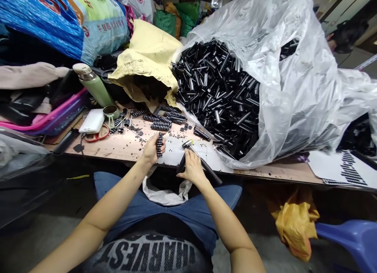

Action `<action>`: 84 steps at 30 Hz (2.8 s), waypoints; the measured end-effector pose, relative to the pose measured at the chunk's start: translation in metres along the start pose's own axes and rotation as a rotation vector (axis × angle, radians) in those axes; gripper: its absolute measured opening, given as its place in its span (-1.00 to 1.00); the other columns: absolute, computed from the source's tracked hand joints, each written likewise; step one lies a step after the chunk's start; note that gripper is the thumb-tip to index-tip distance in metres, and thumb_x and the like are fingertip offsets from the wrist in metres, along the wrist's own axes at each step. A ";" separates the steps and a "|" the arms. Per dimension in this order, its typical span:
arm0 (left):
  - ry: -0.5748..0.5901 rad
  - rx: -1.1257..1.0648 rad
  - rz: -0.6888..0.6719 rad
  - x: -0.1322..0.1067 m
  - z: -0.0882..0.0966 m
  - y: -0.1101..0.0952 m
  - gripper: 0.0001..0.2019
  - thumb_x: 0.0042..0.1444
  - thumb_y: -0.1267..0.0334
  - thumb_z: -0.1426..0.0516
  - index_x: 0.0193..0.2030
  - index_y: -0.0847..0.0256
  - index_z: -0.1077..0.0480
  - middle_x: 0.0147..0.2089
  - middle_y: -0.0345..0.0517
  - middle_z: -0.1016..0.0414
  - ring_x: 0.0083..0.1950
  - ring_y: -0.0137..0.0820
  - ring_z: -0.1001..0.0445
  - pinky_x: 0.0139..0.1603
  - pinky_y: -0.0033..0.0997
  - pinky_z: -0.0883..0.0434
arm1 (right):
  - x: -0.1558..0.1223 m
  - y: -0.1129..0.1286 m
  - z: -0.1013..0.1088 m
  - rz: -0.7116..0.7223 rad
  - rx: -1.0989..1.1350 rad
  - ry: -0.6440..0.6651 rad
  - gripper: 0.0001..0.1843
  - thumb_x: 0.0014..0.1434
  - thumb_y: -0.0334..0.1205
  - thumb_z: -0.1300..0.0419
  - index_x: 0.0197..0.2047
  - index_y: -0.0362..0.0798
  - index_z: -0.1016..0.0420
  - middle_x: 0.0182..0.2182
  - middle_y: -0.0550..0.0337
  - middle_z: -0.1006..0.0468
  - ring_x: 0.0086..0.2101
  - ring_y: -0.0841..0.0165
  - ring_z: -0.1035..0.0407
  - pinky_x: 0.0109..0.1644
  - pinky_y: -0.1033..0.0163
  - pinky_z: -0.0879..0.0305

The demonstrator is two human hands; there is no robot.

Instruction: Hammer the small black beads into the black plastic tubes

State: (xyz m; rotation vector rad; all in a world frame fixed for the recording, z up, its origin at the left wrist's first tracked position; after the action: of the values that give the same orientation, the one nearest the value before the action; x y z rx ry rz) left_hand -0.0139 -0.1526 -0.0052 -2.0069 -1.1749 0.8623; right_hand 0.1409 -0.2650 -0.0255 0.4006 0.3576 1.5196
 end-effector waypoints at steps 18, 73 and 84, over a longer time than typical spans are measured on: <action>-0.087 0.142 0.075 -0.030 -0.021 0.000 -0.63 0.02 0.01 -0.22 -0.17 0.28 -0.43 -0.49 -0.25 -0.37 -0.67 -0.49 -0.39 -0.72 -0.54 -0.30 | 0.034 0.062 0.033 0.461 0.330 -0.082 0.19 -0.20 -0.18 -0.41 0.37 -0.07 0.19 0.28 -0.14 -0.09 0.29 0.08 -0.02 0.36 -0.04 -0.03; 0.183 1.826 -0.492 -0.002 -0.001 0.005 -0.69 0.27 0.37 0.08 -0.01 0.37 -0.42 -0.09 0.21 -0.46 -0.10 -0.20 -0.40 -0.12 -0.23 -0.37 | -0.001 -0.001 0.045 -0.275 -0.348 0.084 -0.59 0.37 0.04 0.18 -0.19 0.00 -0.37 -0.38 0.10 -0.58 -0.39 0.27 -0.43 -0.34 0.27 -0.04; 0.147 1.855 -0.517 0.076 0.069 -0.041 -0.76 0.23 0.36 0.02 -0.03 0.36 -0.34 -0.12 0.18 -0.44 -0.05 -0.13 -0.39 -0.04 -0.12 -0.34 | 0.069 -0.068 0.051 -0.256 -0.360 -0.166 -0.76 0.29 -0.32 0.04 -0.07 -0.11 -0.39 -0.04 -0.08 -0.48 0.01 0.13 -0.19 0.02 0.10 -0.07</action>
State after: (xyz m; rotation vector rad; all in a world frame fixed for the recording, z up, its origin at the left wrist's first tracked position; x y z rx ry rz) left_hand -0.0591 -0.0543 -0.0289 -0.2091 -0.2973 0.8759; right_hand 0.2262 -0.1980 -0.0107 0.1856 0.0005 1.2572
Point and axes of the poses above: each hand's wrist, its own x-axis towards the middle knuckle, its own z-axis out of the back of the hand, y = z × x, the point moved 3 cm from there along x, towards the middle knuckle
